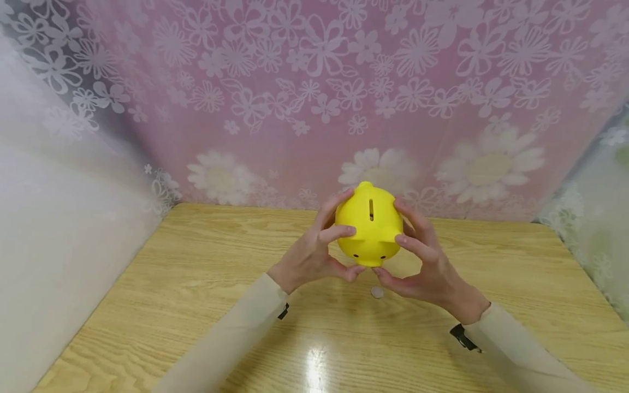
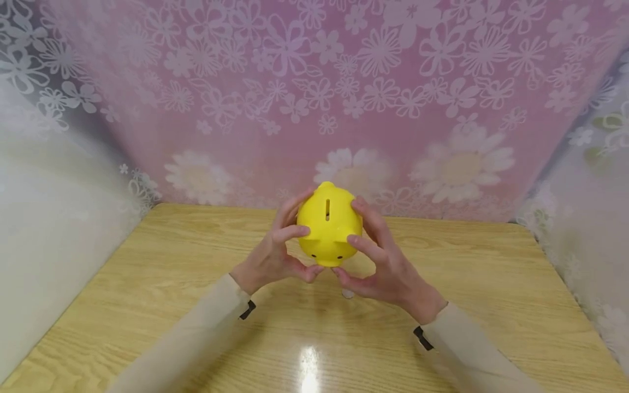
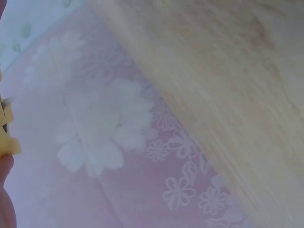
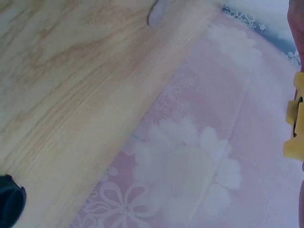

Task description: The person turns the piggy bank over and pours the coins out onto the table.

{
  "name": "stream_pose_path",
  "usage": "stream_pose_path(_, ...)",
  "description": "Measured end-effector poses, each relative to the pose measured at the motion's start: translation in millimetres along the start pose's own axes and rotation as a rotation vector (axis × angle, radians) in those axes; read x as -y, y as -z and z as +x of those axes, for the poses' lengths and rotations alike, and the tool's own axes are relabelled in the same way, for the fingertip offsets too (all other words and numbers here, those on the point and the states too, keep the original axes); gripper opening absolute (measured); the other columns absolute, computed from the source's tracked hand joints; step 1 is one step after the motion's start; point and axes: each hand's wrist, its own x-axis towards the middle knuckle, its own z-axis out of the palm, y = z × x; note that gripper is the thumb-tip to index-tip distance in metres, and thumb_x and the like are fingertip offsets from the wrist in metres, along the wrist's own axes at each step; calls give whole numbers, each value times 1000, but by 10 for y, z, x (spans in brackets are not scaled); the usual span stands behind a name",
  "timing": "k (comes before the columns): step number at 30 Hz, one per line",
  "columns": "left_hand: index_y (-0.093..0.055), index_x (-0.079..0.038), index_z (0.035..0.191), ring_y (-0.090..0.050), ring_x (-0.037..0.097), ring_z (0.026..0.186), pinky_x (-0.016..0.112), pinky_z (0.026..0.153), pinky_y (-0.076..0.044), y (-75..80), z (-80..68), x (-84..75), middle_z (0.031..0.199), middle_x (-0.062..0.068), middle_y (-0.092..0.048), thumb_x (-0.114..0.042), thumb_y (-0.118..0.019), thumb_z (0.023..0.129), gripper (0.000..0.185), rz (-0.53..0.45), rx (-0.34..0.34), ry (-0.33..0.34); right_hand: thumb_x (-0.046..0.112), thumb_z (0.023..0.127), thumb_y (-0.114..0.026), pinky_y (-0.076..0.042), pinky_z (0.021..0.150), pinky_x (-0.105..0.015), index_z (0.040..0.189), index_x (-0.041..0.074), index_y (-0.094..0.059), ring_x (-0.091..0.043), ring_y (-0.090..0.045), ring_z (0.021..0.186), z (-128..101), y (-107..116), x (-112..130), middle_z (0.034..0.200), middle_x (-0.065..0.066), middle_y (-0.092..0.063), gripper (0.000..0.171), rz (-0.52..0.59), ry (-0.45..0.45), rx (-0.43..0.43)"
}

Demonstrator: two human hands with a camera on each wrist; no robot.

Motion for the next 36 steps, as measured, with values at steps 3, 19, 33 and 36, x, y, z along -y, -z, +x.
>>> stream_pose_path(3, -28, -18, 135, -38, 49, 145, 46, 116, -45, -11, -44, -2, 151, 36, -23, -20, -88, 73, 87, -16, 4, 17, 26, 95, -72, -39, 120, -34, 134, -3, -45, -37, -35, 151, -13, 2, 13, 157, -28, -33, 55, -12, -4, 26)
stream_pose_path(19, -26, -15, 143, -39, 36, 148, 47, 103, -55, -107, -270, -92, 167, 13, -21, -17, -84, 83, 84, -154, 139, 526, 37, 93, -72, -48, 103, -25, 140, -10, -39, -21, -45, 145, -241, 24, -9, 151, -32, -39, 74, -15, -414, 153)
stream_pose_path(33, -29, -22, 146, -46, 32, 143, 47, 109, -51, -171, -320, -81, 166, 4, -26, -18, -81, 88, 78, -341, 175, 779, 8, 79, -87, -55, 98, -58, 156, 20, -34, -35, -45, 140, -281, 55, 7, 158, -12, -40, 95, -15, -839, 290)
stream_pose_path(36, -29, -24, 147, -45, 36, 144, 50, 110, -49, -202, -340, -95, 166, 5, -25, -17, -82, 88, 79, -383, 176, 815, 12, 79, -88, -56, 96, -58, 154, 23, -36, -34, -47, 139, -312, 70, 0, 158, -10, -41, 93, -8, -866, 316)
